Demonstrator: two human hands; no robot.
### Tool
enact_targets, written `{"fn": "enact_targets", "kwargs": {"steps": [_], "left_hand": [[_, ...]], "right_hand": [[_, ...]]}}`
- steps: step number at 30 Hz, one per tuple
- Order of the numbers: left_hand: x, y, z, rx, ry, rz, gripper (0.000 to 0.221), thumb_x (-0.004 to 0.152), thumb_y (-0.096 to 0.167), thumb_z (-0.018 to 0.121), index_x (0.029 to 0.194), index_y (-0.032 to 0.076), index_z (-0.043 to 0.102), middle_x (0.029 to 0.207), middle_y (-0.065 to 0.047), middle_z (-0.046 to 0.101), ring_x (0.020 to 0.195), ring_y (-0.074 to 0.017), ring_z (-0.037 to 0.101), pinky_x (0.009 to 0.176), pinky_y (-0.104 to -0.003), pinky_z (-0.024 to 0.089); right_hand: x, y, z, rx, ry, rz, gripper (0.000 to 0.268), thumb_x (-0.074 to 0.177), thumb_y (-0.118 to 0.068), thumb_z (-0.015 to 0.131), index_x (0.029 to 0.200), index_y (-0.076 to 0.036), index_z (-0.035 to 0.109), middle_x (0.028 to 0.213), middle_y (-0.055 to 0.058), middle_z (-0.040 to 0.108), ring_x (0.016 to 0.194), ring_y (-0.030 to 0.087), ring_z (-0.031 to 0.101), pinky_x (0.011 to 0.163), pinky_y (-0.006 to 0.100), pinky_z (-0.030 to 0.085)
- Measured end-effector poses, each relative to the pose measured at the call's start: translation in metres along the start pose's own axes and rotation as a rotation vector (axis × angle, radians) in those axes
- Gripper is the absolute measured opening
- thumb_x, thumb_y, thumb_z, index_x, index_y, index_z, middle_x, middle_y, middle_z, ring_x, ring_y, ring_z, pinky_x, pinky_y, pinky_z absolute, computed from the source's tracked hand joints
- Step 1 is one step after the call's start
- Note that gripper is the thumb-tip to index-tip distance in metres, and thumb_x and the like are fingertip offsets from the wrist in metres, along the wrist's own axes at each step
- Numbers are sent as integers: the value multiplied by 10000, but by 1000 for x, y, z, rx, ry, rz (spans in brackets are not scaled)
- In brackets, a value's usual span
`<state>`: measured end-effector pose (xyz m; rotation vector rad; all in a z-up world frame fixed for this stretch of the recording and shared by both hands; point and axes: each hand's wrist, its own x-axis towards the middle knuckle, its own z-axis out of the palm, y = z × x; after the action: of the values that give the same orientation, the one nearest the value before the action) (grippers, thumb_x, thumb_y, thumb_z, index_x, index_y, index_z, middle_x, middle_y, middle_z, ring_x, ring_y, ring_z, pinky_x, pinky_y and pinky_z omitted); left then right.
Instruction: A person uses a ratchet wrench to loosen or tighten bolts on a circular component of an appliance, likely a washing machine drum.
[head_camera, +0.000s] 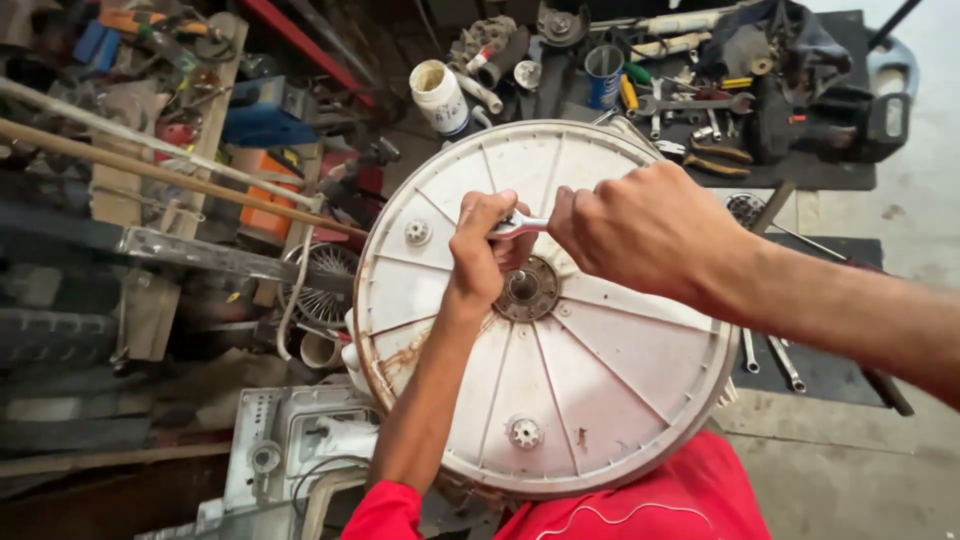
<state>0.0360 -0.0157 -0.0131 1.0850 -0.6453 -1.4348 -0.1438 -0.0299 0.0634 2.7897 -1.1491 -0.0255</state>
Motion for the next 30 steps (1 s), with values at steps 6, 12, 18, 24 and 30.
{"fn": "enact_targets", "kwargs": {"steps": [6, 12, 18, 24, 30], "left_hand": [[-2, -5, 19, 73, 5, 345, 487, 936, 282, 510, 490, 107, 422, 394, 1, 201, 294, -76, 260, 317, -218, 201], [-7, -14, 43, 196, 389, 552, 539, 961, 258, 501, 452, 124, 386, 379, 1, 248, 332, -75, 287, 393, -233, 198], [-1, -19, 26, 337, 425, 674, 545, 998, 323, 444, 508, 84, 461, 368, -17, 319, 337, -109, 386, 411, -243, 291], [14, -30, 29, 25, 293, 618, 616, 1057, 411, 348, 565, 73, 504, 397, -30, 389, 348, -89, 390, 408, -199, 248], [3, -20, 12, 140, 77, 437, 603, 1048, 450, 387, 593, 82, 530, 395, -40, 375, 329, -80, 385, 320, -189, 249]], "right_hand": [[31, 42, 12, 59, 387, -319, 480, 956, -364, 465, 545, -154, 600, 529, 77, 659, 535, 317, 720, 525, 438, 561], [123, 89, 72, 96, 789, -765, 428, 973, -275, 500, 548, -253, 454, 549, -72, 488, 493, 169, 589, 467, 323, 488], [109, 79, 78, 51, 888, -705, 396, 944, -274, 549, 566, -209, 449, 568, -18, 465, 505, 216, 562, 436, 360, 470], [-29, -57, 26, 318, 107, 174, 245, 1039, -331, 448, 976, -101, 502, 632, 132, 652, 534, 408, 721, 456, 556, 567], [-31, -42, -35, 209, 197, 89, 235, 1002, -278, 457, 844, -124, 537, 630, 92, 678, 587, 390, 745, 556, 527, 596]]}}
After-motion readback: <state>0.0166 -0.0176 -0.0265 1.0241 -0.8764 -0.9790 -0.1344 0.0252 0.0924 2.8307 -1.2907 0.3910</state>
